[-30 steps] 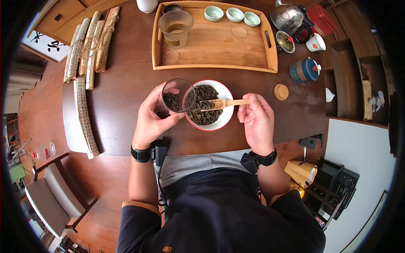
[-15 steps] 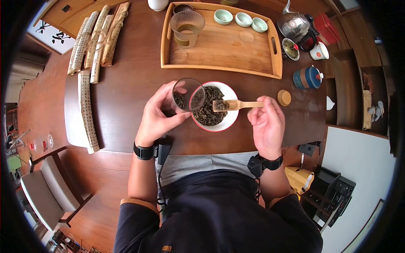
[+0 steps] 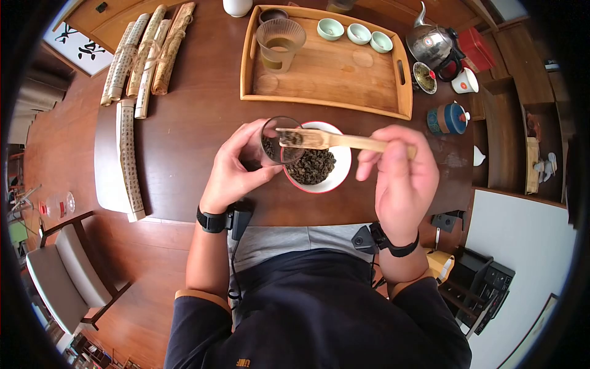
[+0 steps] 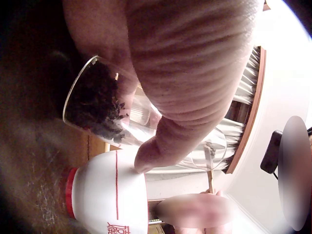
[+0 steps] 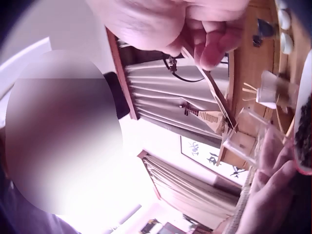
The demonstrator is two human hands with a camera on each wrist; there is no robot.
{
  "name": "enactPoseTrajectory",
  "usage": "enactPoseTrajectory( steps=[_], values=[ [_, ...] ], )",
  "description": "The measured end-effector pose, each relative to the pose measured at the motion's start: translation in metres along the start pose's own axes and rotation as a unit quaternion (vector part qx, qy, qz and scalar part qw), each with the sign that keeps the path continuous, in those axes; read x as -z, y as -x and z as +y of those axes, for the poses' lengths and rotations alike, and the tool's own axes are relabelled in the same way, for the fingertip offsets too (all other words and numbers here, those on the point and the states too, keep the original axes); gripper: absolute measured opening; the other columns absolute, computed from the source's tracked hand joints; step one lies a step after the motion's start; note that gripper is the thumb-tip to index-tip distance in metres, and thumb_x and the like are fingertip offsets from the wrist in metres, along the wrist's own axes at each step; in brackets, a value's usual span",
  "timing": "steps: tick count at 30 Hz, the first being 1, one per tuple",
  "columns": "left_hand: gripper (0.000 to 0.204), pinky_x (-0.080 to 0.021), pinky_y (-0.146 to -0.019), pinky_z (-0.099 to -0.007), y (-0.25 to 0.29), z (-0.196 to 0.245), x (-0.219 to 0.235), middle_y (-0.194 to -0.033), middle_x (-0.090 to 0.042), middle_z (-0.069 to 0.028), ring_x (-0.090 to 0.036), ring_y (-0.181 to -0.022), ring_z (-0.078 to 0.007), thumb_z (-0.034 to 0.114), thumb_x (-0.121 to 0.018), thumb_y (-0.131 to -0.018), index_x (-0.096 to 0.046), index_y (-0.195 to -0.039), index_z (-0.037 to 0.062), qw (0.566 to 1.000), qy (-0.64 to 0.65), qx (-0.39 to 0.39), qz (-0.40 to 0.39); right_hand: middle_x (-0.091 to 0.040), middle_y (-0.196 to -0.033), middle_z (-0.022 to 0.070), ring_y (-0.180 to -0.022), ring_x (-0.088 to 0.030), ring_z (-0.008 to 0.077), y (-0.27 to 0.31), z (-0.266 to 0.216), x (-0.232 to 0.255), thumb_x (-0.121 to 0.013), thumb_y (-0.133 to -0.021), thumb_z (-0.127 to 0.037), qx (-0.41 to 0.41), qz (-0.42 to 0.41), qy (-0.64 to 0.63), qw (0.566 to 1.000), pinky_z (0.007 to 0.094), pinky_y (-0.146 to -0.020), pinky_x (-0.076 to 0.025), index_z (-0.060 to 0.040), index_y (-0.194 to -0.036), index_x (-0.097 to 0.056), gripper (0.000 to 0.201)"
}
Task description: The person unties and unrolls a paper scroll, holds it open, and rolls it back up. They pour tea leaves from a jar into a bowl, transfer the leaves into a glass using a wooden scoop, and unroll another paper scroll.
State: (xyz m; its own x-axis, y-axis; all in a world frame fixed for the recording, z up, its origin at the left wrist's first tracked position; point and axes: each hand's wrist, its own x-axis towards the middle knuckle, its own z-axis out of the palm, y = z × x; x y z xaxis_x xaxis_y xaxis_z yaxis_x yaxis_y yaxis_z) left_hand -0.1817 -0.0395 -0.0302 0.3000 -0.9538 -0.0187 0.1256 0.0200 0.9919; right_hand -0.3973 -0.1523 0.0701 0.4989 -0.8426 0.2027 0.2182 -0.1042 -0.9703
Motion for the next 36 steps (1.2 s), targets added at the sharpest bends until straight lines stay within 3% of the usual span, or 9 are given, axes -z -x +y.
enactPoseTrajectory(
  steps=[4,8,10,13,17,19,23,30,36],
  values=[
    [0.071,-0.046,-0.104,-0.0309,0.000,-0.003,0.002,-0.132,-0.057,-0.0070,-0.056,-0.121,-0.0153,-0.005,-0.081,-0.075,-0.053,-0.140,-0.0015,1.000,-0.017,0.008,-0.009,-0.070,-0.092,0.0130,-0.079,-0.069,0.0213,0.001,-0.009,-0.001,-0.072,-0.093,-0.006,0.117,-0.116,0.188,0.968,0.0301,-0.072,-0.054,0.0016,-0.106,-0.069,0.016],
    [0.071,-0.046,-0.104,-0.0303,-0.001,-0.002,0.000,-0.130,-0.058,-0.0067,-0.056,-0.121,-0.0149,-0.005,-0.081,-0.075,-0.053,-0.140,-0.0014,1.000,-0.020,0.001,-0.006,-0.070,-0.090,0.0147,-0.077,-0.069,0.0251,-0.001,-0.017,0.005,-0.077,-0.087,-0.008,0.186,-0.156,0.239,0.940,0.0325,-0.069,-0.054,-0.0006,-0.105,-0.072,0.020],
    [0.071,-0.045,-0.104,-0.0301,0.000,-0.001,-0.001,-0.128,-0.059,-0.0064,-0.056,-0.120,-0.0149,-0.004,-0.081,-0.074,-0.053,-0.139,-0.0013,1.000,-0.010,0.010,0.004,-0.070,-0.088,0.0137,-0.072,-0.067,0.0226,0.004,-0.014,0.012,-0.073,-0.093,-0.012,0.202,-0.149,0.228,0.941,0.0324,-0.067,-0.052,-0.0001,-0.106,-0.071,0.018],
    [0.070,-0.044,-0.104,-0.0304,-0.001,0.000,0.000,-0.126,-0.059,-0.0062,-0.056,-0.119,-0.0153,-0.002,-0.081,-0.074,-0.054,-0.139,-0.0010,1.000,-0.012,0.013,-0.002,-0.067,-0.083,0.0106,-0.065,-0.058,0.0159,0.015,-0.005,0.029,-0.057,-0.104,-0.020,0.236,-0.035,0.110,0.965,0.0294,-0.063,-0.047,0.0005,-0.109,-0.063,0.022],
    [0.069,-0.044,-0.104,-0.0308,-0.002,0.000,0.000,-0.126,-0.060,-0.0064,-0.056,-0.120,-0.0156,-0.001,-0.081,-0.074,-0.054,-0.138,-0.0009,0.999,-0.034,0.005,-0.003,-0.067,-0.083,0.0105,-0.066,-0.059,0.0163,0.027,-0.003,0.043,-0.058,-0.102,-0.010,0.134,0.043,0.123,0.982,0.0283,-0.063,-0.048,0.0012,-0.110,-0.064,0.015],
    [0.069,-0.044,-0.104,-0.0309,-0.002,-0.002,0.000,-0.125,-0.061,-0.0062,-0.056,-0.119,-0.0160,-0.001,-0.081,-0.075,-0.054,-0.138,-0.0012,1.000,-0.027,0.001,-0.002,-0.068,-0.085,0.0108,-0.069,-0.063,0.0174,0.026,0.000,0.045,-0.065,-0.095,-0.002,0.060,-0.011,0.283,0.957,0.0282,-0.062,-0.049,0.0007,-0.110,-0.067,0.016],
    [0.068,-0.044,-0.103,-0.0308,-0.002,0.000,-0.001,-0.123,-0.061,-0.0059,-0.057,-0.118,-0.0163,-0.001,-0.081,-0.075,-0.054,-0.137,-0.0018,0.999,-0.035,0.003,0.002,-0.068,-0.088,0.0131,-0.070,-0.066,0.0274,0.017,0.013,0.038,-0.078,-0.079,0.004,0.138,-0.076,0.369,0.916,0.0341,-0.063,-0.052,-0.0017,-0.107,-0.070,0.030],
    [0.068,-0.045,-0.103,-0.0313,-0.002,0.001,-0.002,-0.123,-0.062,-0.0061,-0.058,-0.116,-0.0156,0.000,-0.082,-0.075,-0.054,-0.137,-0.0015,0.999,-0.037,0.012,0.012,-0.068,-0.087,0.0108,-0.072,-0.066,0.0261,0.017,0.002,0.037,-0.077,-0.078,0.005,0.106,-0.100,0.340,0.929,0.0347,-0.064,-0.052,-0.0019,-0.103,-0.072,0.027],
    [0.070,-0.045,-0.103,-0.0312,-0.001,0.001,-0.001,-0.123,-0.062,-0.0062,-0.058,-0.116,-0.0154,-0.001,-0.083,-0.075,-0.053,-0.138,-0.0015,0.999,-0.041,0.011,0.009,-0.066,-0.084,0.0093,-0.071,-0.064,0.0260,0.009,0.016,0.035,-0.079,-0.077,0.004,0.152,-0.093,0.374,0.910,0.0357,-0.062,-0.050,-0.0032,-0.102,-0.073,0.028]
  ],
)
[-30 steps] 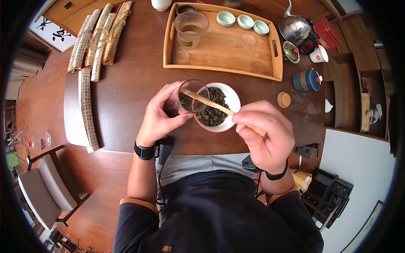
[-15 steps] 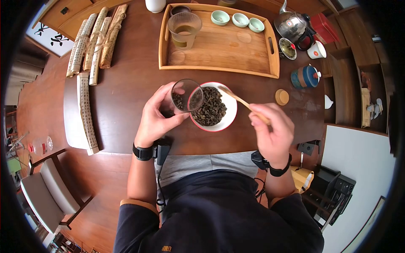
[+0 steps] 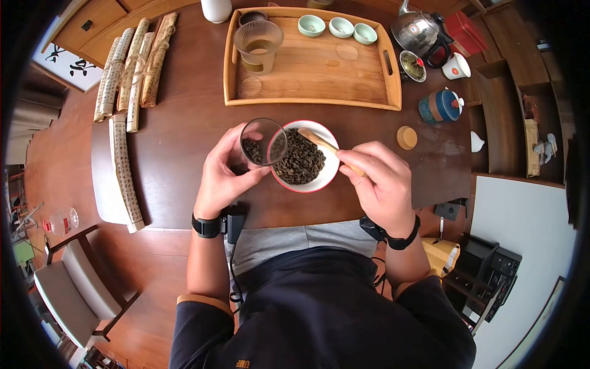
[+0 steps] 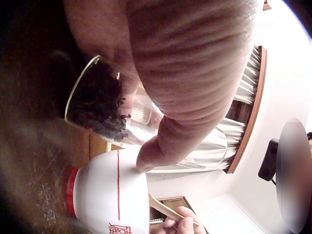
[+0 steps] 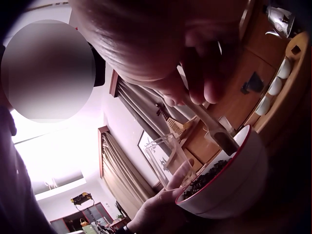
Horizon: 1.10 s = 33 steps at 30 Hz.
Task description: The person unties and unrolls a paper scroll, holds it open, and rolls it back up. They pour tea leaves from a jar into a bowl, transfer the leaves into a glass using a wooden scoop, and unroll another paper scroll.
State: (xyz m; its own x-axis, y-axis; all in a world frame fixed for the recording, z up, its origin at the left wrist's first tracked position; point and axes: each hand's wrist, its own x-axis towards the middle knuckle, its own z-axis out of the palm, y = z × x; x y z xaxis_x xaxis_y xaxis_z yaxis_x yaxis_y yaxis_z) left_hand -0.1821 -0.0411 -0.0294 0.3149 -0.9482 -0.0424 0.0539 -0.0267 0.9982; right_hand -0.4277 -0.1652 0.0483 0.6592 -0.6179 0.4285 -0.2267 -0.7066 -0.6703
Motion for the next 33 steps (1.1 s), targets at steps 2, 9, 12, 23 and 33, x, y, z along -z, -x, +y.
enactPoseTrajectory(
  steps=[2,9,12,23,33],
  values=[
    [0.070,-0.045,-0.103,-0.0313,0.001,0.000,0.000,-0.123,-0.062,-0.0062,-0.059,-0.116,-0.0155,-0.001,-0.083,-0.074,-0.053,-0.138,-0.0014,1.000,0.005,0.004,0.003,-0.065,-0.083,0.0090,-0.068,-0.061,0.0261,0.000,0.002,-0.001,-0.080,-0.076,0.002,0.030,-0.042,0.018,0.999,0.0364,-0.061,-0.048,-0.0043,-0.102,-0.073,0.028],
    [0.069,-0.045,-0.104,-0.0317,0.000,-0.002,0.000,-0.124,-0.062,-0.0059,-0.058,-0.116,-0.0155,-0.001,-0.082,-0.075,-0.054,-0.137,-0.0010,1.000,0.008,0.001,-0.001,-0.065,-0.081,0.0090,-0.067,-0.060,0.0269,0.001,0.002,0.005,-0.079,-0.076,0.002,0.026,0.000,0.024,0.999,0.0374,-0.061,-0.047,-0.0028,-0.102,-0.071,0.027],
    [0.068,-0.045,-0.104,-0.0317,0.000,-0.002,0.000,-0.124,-0.062,-0.0061,-0.058,-0.116,-0.0156,-0.001,-0.082,-0.075,-0.054,-0.137,-0.0010,1.000,0.002,-0.005,-0.001,-0.065,-0.081,0.0098,-0.067,-0.060,0.0272,-0.001,0.004,0.001,-0.079,-0.076,0.002,0.023,-0.024,0.030,0.999,0.0374,-0.061,-0.047,-0.0023,-0.101,-0.071,0.026],
    [0.068,-0.045,-0.104,-0.0317,0.000,0.001,0.001,-0.123,-0.062,-0.0056,-0.058,-0.116,-0.0152,0.000,-0.083,-0.074,-0.055,-0.137,-0.0006,1.000,-0.019,-0.005,0.003,-0.064,-0.080,0.0106,-0.067,-0.062,0.0270,-0.003,0.005,0.001,-0.076,-0.083,-0.001,0.000,-0.009,0.025,1.000,0.0365,-0.060,-0.048,-0.0020,-0.101,-0.070,0.019],
    [0.067,-0.045,-0.103,-0.0311,-0.001,0.000,0.000,-0.123,-0.062,-0.0054,-0.058,-0.116,-0.0151,0.001,-0.083,-0.075,-0.055,-0.136,-0.0007,1.000,-0.004,-0.003,-0.001,-0.064,-0.079,0.0094,-0.067,-0.061,0.0172,0.008,0.015,-0.001,-0.068,-0.096,-0.005,-0.130,0.013,-0.087,0.988,0.0294,-0.060,-0.047,0.0005,-0.103,-0.069,0.010]
  ],
)
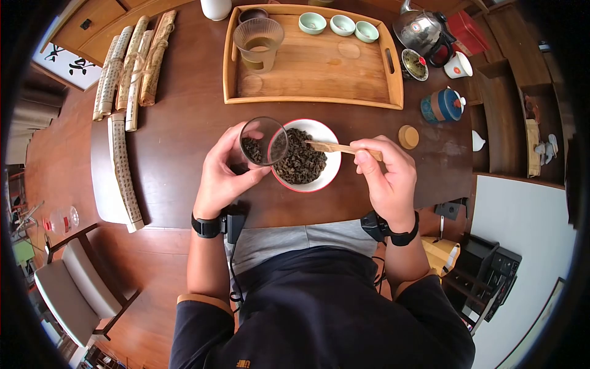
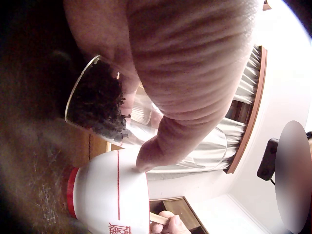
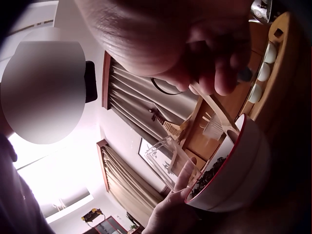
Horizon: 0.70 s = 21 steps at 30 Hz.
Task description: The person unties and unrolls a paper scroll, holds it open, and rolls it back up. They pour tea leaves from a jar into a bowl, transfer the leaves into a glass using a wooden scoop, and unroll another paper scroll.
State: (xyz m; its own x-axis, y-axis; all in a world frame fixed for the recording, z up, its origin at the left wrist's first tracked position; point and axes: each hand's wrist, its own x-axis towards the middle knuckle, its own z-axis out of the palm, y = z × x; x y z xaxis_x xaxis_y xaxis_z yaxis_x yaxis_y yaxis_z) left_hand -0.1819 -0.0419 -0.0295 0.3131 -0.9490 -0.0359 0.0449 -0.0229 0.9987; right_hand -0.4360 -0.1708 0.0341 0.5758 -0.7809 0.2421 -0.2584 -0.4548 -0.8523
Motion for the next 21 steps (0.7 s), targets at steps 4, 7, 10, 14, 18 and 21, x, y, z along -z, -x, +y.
enactPoseTrajectory(
  steps=[4,7,10,14,18,21],
  values=[
    [0.067,-0.045,-0.103,-0.0312,0.000,0.000,0.000,-0.123,-0.062,-0.0056,-0.058,-0.116,-0.0151,0.001,-0.082,-0.075,-0.055,-0.136,-0.0003,1.000,-0.008,0.002,0.003,-0.066,-0.082,0.0059,-0.067,-0.060,0.0103,0.004,0.011,-0.007,-0.064,-0.100,-0.010,-0.092,0.038,-0.099,0.990,0.0247,-0.062,-0.048,0.0010,-0.107,-0.069,0.014],
    [0.068,-0.045,-0.102,-0.0312,0.001,-0.001,0.000,-0.122,-0.062,-0.0057,-0.058,-0.115,-0.0153,0.001,-0.083,-0.074,-0.055,-0.136,0.0000,1.000,0.000,0.002,0.006,-0.066,-0.083,0.0049,-0.068,-0.059,0.0079,0.006,0.015,-0.009,-0.062,-0.102,-0.012,-0.127,0.044,-0.140,0.981,0.0223,-0.062,-0.048,0.0013,-0.109,-0.069,0.017],
    [0.069,-0.045,-0.102,-0.0310,0.000,0.000,0.000,-0.123,-0.063,-0.0059,-0.058,-0.115,-0.0155,0.001,-0.083,-0.074,-0.055,-0.137,-0.0001,1.000,0.000,-0.003,0.007,-0.066,-0.084,0.0048,-0.068,-0.060,0.0078,0.009,0.017,-0.007,-0.061,-0.102,-0.012,-0.135,0.044,-0.164,0.976,0.0223,-0.063,-0.048,0.0021,-0.110,-0.069,0.018],
    [0.069,-0.045,-0.102,-0.0310,0.001,0.000,-0.001,-0.122,-0.063,-0.0061,-0.058,-0.115,-0.0157,0.002,-0.084,-0.074,-0.055,-0.137,0.0001,1.000,-0.014,-0.004,0.007,-0.066,-0.083,0.0047,-0.068,-0.060,0.0082,0.010,0.021,-0.005,-0.061,-0.103,-0.012,-0.140,0.045,-0.172,0.974,0.0226,-0.063,-0.049,0.0027,-0.110,-0.069,0.018],
    [0.070,-0.045,-0.102,-0.0311,0.001,0.001,-0.001,-0.123,-0.063,-0.0065,-0.058,-0.115,-0.0160,0.002,-0.085,-0.074,-0.055,-0.137,0.0006,1.000,-0.007,0.001,0.008,-0.066,-0.083,0.0049,-0.068,-0.060,0.0085,0.007,0.026,-0.011,-0.060,-0.103,-0.013,-0.153,0.048,-0.213,0.964,0.0227,-0.063,-0.049,0.0035,-0.110,-0.069,0.019],
    [0.070,-0.045,-0.103,-0.0313,0.001,0.002,-0.001,-0.123,-0.063,-0.0067,-0.058,-0.116,-0.0163,0.002,-0.085,-0.074,-0.055,-0.137,0.0005,1.000,-0.011,0.001,0.008,-0.066,-0.083,0.0050,-0.068,-0.060,0.0086,0.008,0.028,-0.012,-0.060,-0.104,-0.013,-0.159,0.048,-0.231,0.959,0.0227,-0.063,-0.049,0.0037,-0.109,-0.068,0.020]
  ],
)
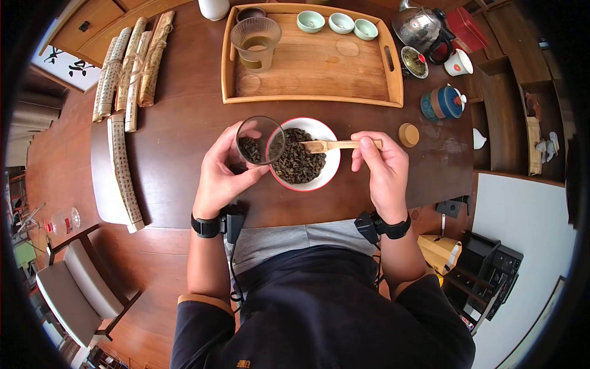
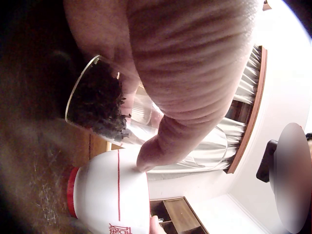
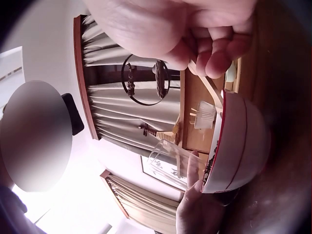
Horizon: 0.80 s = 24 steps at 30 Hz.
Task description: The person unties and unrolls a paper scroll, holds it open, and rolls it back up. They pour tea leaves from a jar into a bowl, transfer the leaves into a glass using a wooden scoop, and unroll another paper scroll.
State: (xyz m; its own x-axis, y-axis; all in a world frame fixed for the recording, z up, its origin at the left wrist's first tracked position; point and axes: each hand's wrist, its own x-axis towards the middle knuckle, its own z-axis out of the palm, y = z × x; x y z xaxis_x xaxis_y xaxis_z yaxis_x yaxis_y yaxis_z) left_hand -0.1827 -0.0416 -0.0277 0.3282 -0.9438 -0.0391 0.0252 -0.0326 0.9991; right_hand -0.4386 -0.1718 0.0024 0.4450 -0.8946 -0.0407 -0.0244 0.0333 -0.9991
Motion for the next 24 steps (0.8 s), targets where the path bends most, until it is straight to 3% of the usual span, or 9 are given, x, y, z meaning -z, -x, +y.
enactPoseTrajectory(
  steps=[8,10,24],
  values=[
    [0.069,-0.044,-0.103,-0.0314,0.000,-0.002,0.001,-0.122,-0.063,-0.0071,-0.058,-0.116,-0.0164,0.001,-0.084,-0.074,-0.055,-0.137,0.0003,1.000,0.001,-0.006,-0.004,-0.066,-0.081,0.0048,-0.066,-0.060,0.0086,0.001,0.003,-0.001,-0.060,-0.104,-0.014,-0.017,0.003,-0.026,1.000,0.0227,-0.061,-0.048,0.0034,-0.108,-0.069,0.020],
    [0.074,-0.048,-0.070,-0.0184,-0.001,-0.004,0.002,-0.125,-0.060,-0.0050,-0.059,-0.087,-0.0033,-0.007,-0.080,-0.073,-0.054,-0.142,0.0042,1.000,-0.015,-0.019,-0.010,-0.065,-0.078,0.0041,-0.065,-0.059,0.0084,0.000,0.006,-0.004,-0.060,-0.104,-0.014,-0.043,0.011,-0.052,0.998,0.0229,-0.060,-0.047,0.0034,-0.106,-0.069,0.020],
    [0.075,-0.048,-0.069,-0.0177,0.000,-0.004,0.002,-0.125,-0.059,-0.0051,-0.059,-0.087,-0.0026,-0.008,-0.080,-0.073,-0.054,-0.142,0.0033,1.000,-0.009,-0.015,-0.009,-0.063,-0.075,0.0032,-0.062,-0.056,0.0087,0.002,0.007,-0.011,-0.060,-0.103,-0.015,-0.082,0.034,-0.113,0.990,0.0230,-0.058,-0.045,0.0024,-0.102,-0.069,0.020]
  ],
)
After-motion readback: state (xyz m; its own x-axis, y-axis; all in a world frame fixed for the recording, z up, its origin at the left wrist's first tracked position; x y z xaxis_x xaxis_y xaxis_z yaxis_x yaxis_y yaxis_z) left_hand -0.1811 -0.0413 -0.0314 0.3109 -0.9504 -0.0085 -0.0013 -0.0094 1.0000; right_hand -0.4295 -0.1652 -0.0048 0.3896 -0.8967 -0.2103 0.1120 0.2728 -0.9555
